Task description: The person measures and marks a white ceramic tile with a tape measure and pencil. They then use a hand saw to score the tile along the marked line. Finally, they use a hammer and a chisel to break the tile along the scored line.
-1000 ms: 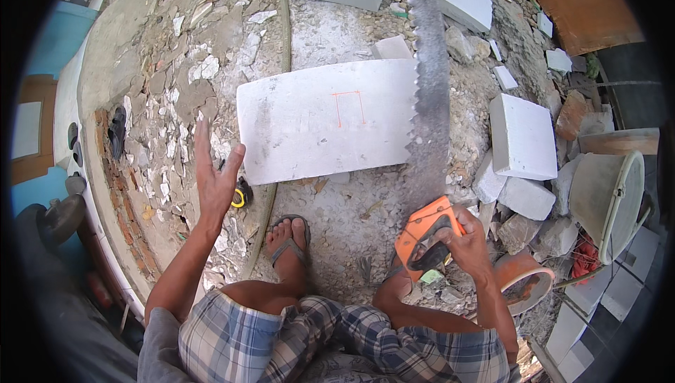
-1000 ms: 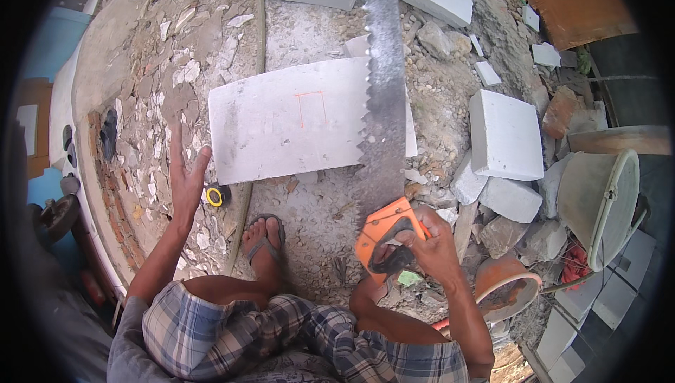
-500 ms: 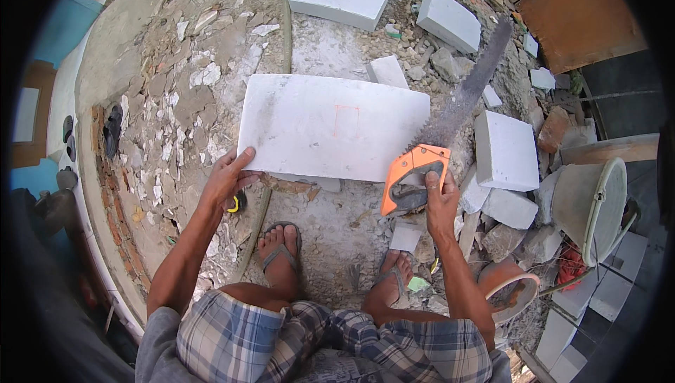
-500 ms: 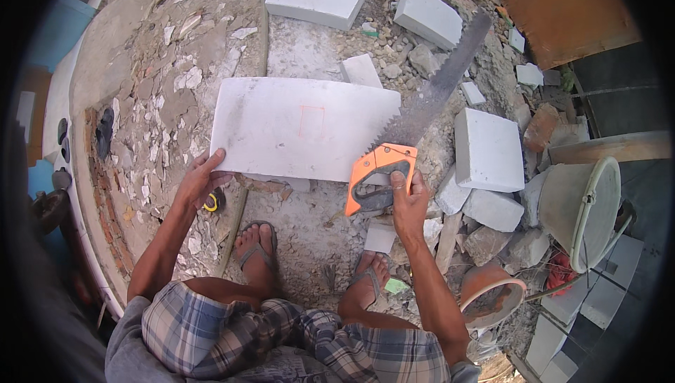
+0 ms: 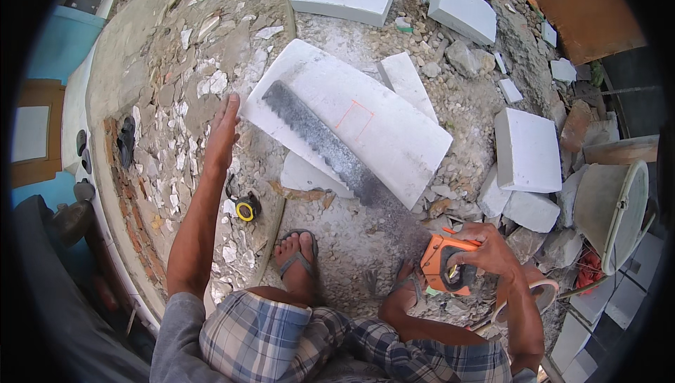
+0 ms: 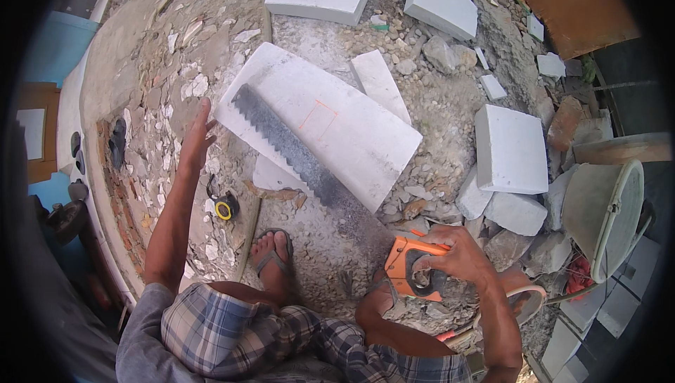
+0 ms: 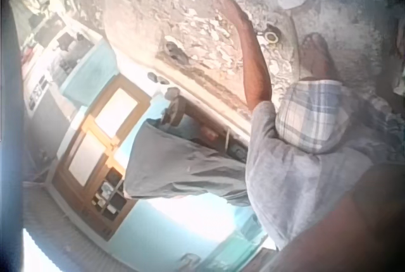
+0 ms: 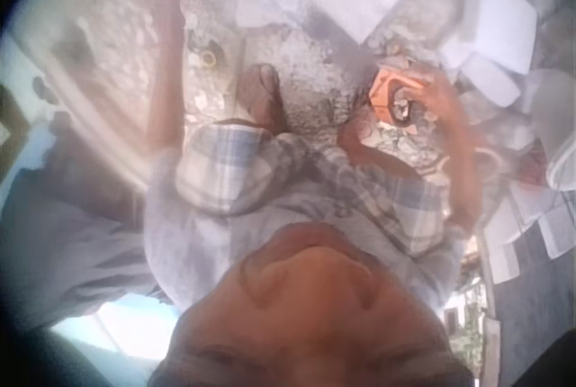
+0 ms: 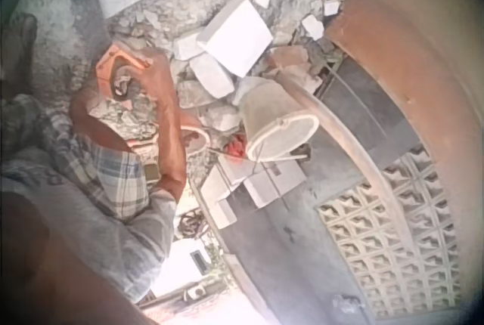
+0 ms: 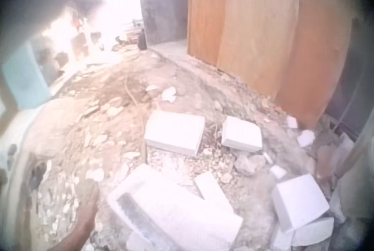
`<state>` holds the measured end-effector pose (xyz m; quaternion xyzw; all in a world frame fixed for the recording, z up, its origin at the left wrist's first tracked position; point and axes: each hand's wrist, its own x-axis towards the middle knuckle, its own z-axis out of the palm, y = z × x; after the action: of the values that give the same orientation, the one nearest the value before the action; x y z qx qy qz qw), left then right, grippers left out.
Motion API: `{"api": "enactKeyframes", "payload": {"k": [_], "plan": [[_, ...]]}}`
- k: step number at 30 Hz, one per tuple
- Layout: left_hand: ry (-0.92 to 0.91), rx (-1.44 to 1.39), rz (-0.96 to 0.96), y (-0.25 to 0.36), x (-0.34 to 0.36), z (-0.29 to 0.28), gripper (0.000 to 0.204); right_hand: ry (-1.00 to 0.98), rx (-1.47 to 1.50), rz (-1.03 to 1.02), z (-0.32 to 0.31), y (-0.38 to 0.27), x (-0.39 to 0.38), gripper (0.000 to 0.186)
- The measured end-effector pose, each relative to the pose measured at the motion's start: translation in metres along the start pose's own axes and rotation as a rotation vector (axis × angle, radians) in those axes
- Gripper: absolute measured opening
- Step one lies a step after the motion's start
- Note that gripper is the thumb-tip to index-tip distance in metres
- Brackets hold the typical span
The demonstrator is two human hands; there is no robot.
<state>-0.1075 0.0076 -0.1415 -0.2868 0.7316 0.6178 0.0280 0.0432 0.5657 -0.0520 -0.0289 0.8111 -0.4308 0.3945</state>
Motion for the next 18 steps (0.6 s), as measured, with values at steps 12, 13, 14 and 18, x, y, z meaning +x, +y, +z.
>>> {"api": "enactKeyframes", "payload": {"k": [12, 13, 14, 18], "plan": [[-0.312, 1.026, 0.929, 0.031, -0.119, 0.080, 0.087, -0.226, 0.073, 0.009, -0.024, 0.054, 0.073, 0.054], [-0.365, 1.037, 0.932, 0.027, -0.119, 0.083, 0.087, -0.237, 0.070, 0.021, -0.025, 0.056, 0.075, 0.053], [-0.370, 1.034, 0.922, 0.026, -0.118, 0.087, 0.084, -0.247, 0.068, 0.033, -0.026, 0.057, 0.077, 0.053], [-0.365, 1.012, 0.912, 0.023, -0.111, 0.098, 0.077, -0.247, 0.025, -0.010, -0.029, 0.060, 0.077, 0.052]]}}
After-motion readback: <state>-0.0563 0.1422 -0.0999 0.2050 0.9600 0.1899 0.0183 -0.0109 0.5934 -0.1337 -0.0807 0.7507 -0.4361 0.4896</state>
